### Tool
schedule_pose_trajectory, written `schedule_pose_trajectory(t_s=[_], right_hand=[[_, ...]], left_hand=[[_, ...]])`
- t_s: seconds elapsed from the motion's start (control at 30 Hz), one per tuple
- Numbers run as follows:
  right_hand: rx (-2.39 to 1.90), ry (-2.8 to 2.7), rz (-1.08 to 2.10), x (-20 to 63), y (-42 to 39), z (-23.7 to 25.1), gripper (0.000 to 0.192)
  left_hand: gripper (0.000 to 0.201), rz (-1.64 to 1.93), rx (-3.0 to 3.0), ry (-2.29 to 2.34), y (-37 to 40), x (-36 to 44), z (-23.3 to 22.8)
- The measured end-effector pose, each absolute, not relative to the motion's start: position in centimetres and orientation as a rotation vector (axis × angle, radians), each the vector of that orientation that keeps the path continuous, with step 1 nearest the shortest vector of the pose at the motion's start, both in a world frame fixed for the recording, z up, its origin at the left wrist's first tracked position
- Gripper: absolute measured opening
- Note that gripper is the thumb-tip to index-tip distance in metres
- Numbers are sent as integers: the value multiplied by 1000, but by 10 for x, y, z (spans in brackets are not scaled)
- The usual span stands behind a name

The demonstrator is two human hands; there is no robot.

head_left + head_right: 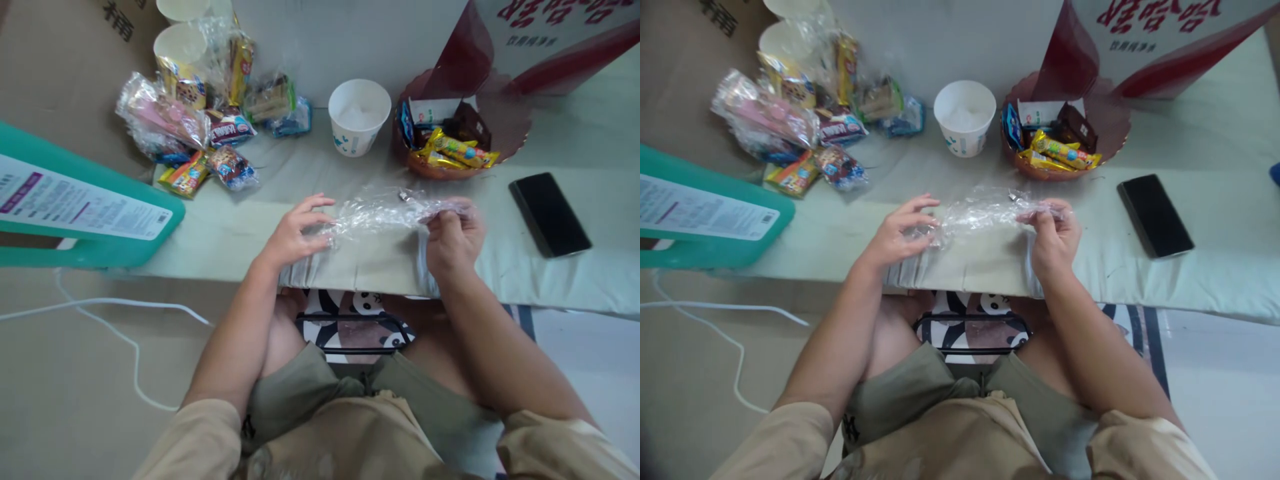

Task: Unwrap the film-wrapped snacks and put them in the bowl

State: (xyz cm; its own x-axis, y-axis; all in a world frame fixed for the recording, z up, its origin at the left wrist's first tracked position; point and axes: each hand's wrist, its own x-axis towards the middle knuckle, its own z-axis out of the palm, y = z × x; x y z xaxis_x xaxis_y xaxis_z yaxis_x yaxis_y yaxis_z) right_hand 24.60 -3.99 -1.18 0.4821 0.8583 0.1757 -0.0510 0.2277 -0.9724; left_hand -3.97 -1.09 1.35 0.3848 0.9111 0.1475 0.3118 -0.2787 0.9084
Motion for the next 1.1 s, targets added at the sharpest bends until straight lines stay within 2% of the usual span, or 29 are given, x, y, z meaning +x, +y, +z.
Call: schedule_pose_trajectory(t_s=[0.03,0.2,0.43,0.6,0.67,0.77,0.83,0.93,1.1], right_hand=[[-1179,-860,744,247,-41,-12,25],[-1143,-831,765,247,-44,-11,33],[-1127,-865,658,234,-44,-3,36],[-1159,-891,533,232,-44,-1,34],[-1177,-897,526,233,-43,-2,35],[-1182,-880,514,232,-40,-3,37],[-1166,-850,517,232,-37,-4,37],[-1153,-797,552,236,-32,-8,34],[-1234,-715,735,257,-24,-18,33]], left_hand=[[22,967,1736,1112,-11,-38,12],[30,1406,1219,1269,-10,-20,10],[48,1471,1187,1527,-9,-4,13],[55,1588,1251,1480,-9,-15,18],[58,1458,1143,1279,-9,-19,22],[57,1071,1108,1091,-11,-20,25],[48,901,1141,1156,-13,-19,25],[38,872,1183,1323,-13,-19,26],[37,603,1216,1306,-8,-34,36]])
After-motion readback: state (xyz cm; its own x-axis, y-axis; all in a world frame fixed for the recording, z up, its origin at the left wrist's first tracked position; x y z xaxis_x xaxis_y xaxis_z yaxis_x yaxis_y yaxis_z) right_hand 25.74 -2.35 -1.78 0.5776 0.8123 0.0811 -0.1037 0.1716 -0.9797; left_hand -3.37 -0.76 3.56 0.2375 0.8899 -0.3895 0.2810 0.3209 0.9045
